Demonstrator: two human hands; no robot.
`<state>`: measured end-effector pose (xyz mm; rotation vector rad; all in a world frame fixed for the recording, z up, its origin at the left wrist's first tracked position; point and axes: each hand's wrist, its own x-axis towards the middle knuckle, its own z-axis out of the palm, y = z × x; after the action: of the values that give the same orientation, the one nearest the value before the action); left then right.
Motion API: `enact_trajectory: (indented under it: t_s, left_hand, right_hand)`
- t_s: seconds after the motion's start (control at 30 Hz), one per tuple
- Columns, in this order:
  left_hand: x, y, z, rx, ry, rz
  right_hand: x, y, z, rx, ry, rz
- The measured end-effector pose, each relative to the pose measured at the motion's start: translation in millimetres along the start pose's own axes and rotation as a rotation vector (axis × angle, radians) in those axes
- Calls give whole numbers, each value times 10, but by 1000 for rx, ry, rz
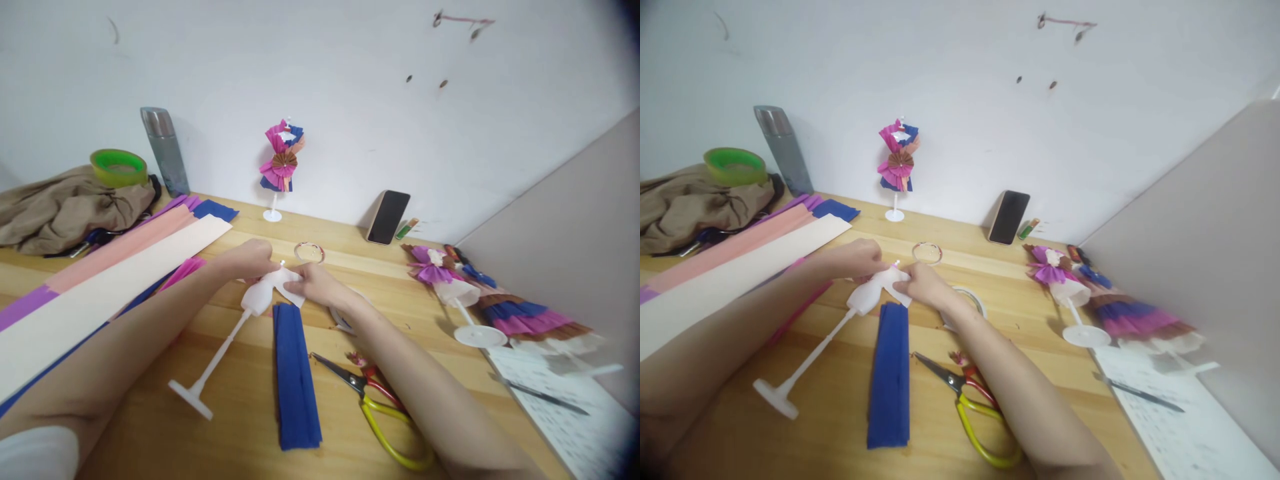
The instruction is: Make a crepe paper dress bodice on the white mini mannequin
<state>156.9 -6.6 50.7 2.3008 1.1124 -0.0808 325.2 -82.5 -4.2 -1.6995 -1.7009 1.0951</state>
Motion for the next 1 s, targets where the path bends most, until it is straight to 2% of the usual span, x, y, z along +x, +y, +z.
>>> enact_trajectory:
  t_s: [0.13, 0.23, 0.4, 0.5, 0.63, 0.73, 1.0]
  left_hand:
    - [38, -30, 0, -206, -36, -71]
    - [88, -69, 33, -267, -47, -61]
    - [116, -60, 74, -318, 118, -17]
    - [116, -12, 111, -312, 217, 25]
    - [126, 61, 186, -490, 334, 31]
    - [105, 120, 193, -621, 388, 124]
    - [-32, 261, 102, -965, 441, 345]
  right_hand:
    - [38, -5, 22, 109, 150, 58]
    - [80, 27, 41, 227, 224, 73]
    - [113, 48, 51, 361, 280, 62]
    - [93, 14, 11, 394, 347, -4]
    - [23, -83, -107, 456, 439, -53]
    - [-82, -204, -214, 449, 506, -94]
    - [-373, -468, -391, 555, 526, -237]
